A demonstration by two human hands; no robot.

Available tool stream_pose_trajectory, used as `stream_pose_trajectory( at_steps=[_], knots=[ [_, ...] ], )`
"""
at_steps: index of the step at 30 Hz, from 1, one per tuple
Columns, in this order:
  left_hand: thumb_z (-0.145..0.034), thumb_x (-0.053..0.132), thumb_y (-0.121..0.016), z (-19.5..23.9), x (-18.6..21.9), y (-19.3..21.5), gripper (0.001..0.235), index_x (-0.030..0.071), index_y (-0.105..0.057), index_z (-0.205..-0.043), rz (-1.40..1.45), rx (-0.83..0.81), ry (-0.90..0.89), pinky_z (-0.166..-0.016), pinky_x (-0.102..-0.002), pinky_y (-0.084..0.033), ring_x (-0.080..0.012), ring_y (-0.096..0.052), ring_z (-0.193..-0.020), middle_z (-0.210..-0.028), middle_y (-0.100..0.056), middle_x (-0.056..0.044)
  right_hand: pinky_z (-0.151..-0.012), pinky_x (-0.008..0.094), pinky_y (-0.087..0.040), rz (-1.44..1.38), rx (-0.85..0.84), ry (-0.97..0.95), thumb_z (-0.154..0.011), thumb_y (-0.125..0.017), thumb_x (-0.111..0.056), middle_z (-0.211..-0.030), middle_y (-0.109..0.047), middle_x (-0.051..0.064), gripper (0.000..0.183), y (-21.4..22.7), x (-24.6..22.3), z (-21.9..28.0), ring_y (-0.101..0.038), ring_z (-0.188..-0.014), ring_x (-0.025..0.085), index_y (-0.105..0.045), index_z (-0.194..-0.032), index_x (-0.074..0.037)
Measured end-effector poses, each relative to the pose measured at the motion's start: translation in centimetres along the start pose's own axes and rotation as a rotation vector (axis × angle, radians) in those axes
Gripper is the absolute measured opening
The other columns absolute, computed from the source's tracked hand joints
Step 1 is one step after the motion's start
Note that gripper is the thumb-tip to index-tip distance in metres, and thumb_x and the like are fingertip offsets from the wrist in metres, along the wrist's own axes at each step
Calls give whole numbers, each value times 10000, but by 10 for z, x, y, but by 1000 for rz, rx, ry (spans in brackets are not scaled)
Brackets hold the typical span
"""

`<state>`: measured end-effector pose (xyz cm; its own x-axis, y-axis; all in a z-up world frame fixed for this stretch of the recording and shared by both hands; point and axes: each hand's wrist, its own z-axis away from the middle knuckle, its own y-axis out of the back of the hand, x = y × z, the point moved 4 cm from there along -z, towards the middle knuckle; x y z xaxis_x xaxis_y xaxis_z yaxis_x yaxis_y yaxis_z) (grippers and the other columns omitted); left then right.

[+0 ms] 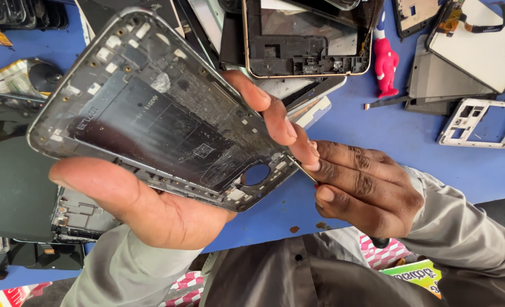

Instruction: The person uses a screwdriver to pry and remove the back cover of a disassembled smartphone. The person works on one phone at a time, carefully separating the cover from the frame.

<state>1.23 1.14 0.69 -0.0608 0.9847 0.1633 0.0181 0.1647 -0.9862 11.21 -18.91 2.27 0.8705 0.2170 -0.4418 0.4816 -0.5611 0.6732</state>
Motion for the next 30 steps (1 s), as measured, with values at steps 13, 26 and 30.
stream_pose_trajectory(
  at_steps=[13, 26, 30],
  knots=[
    [-749, 905, -429, -1, -8, 6, 1164, -73, -468, -1379, 29, -4, -10, -1009, -489, -489, -308, -586, -1084, -1171, -583, -213, -947, 570, -612, -11, -134, -61, -896, -798, -27, -1190, -681, 250, 303, 6, 1, 9, -684, -1148, 398, -621, -1141, -13],
    [-800, 889, -475, 1, -5, 8, 1139, -50, -451, -1443, 1, 36, 12, -1002, -539, -511, -337, -600, -1120, -1273, -549, -192, -947, 550, -612, -151, -158, -75, -854, -765, 3, -1173, -641, 317, 331, 19, 7, -2, -661, -1150, 456, -531, -1081, 62],
    [-775, 894, -456, -1, -9, 7, 1154, -59, -465, -1428, 2, 35, -12, -992, -523, -514, -315, -596, -1115, -1268, -547, -179, -922, 541, -588, -162, -165, -84, -877, -726, 12, -1146, -649, 305, 281, 21, 6, -8, -666, -1141, 454, -505, -1047, 49]
  ],
)
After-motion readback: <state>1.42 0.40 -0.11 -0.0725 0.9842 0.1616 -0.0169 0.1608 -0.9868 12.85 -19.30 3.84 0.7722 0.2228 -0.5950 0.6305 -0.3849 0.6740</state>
